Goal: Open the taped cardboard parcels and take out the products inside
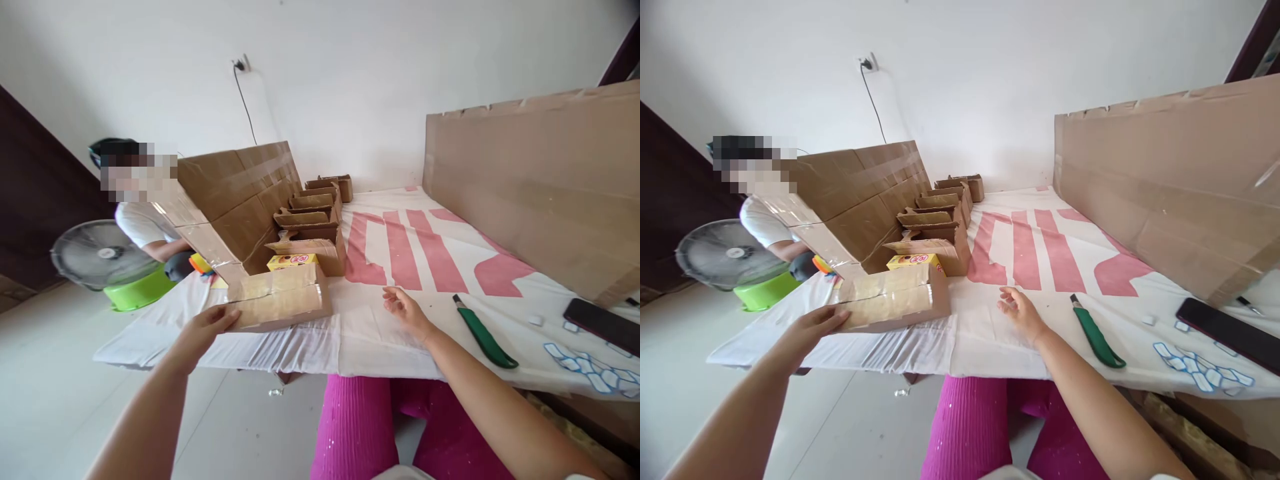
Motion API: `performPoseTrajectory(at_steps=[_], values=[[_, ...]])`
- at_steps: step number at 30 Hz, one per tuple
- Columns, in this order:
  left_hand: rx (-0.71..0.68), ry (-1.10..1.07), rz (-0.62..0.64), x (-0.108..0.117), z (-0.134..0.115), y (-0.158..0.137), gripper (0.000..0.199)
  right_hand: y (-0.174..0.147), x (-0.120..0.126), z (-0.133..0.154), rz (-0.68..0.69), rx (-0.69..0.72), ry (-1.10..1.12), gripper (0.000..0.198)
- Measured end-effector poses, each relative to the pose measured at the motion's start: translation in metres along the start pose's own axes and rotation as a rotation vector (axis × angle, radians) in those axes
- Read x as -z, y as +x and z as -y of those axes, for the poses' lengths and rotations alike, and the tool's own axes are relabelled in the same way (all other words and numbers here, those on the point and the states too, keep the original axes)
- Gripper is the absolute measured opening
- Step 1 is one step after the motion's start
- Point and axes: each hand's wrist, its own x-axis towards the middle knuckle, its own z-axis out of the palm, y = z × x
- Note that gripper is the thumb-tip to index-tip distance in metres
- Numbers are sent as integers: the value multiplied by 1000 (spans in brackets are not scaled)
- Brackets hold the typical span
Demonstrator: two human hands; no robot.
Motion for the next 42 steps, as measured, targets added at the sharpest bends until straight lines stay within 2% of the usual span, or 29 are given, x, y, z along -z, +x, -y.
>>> performPoseTrajectory(at_steps=[2,5,7,9,12,14,17,19,21,24,28,31,33,35,36,38,40,42], values=[[-58,-111,201,-21,-13,-14,64,-5,-2,9,76,50,44,66],[-146,-228,318,-52,-34,-39,63,-17,-6,29,126,127,78,76],[-214,-223,266,-69,-46,-57,59,-31,-5,41,32,112,73,69],[-307,-275,258,-84,-55,-74,56,-50,3,46,-128,33,71,67],[-426,-357,282,-110,-62,-98,50,-82,28,38,-314,-80,32,68],[-468,-421,250,-133,-64,-108,47,-101,52,27,-318,-85,-43,66],[-557,-584,132,-166,-64,-114,42,-119,90,12,-265,-27,-205,63],[-615,-640,63,-181,-65,-113,33,-123,112,4,-312,-6,-401,53],[-637,-657,33,-188,-66,-110,27,-121,127,-5,-358,-3,-663,45],[-649,-679,31,-189,-66,-107,29,-114,138,-24,-286,-39,-965,52],[-667,-671,59,-187,-65,-106,31,-97,145,-31,-195,-167,-1039,48],[-683,-683,70,-188,-65,-106,31,-74,150,2,-311,-208,-1000,46],[-691,-698,67,-189,-66,-105,31,-58,149,42,-412,-55,-935,44],[-694,-709,59,-190,-66,-105,31,-42,141,86,-411,171,-857,42],[-694,-711,57,-191,-66,-104,31,-34,134,107,-338,263,-832,41],[-694,-707,56,-191,-66,-104,32,-21,116,141,-93,427,-834,38],[-694,-700,58,-191,-66,-103,33,-10,93,163,109,547,-909,36],[-697,-698,59,-191,-66,-103,34,-1,73,173,226,636,-1013,35]])
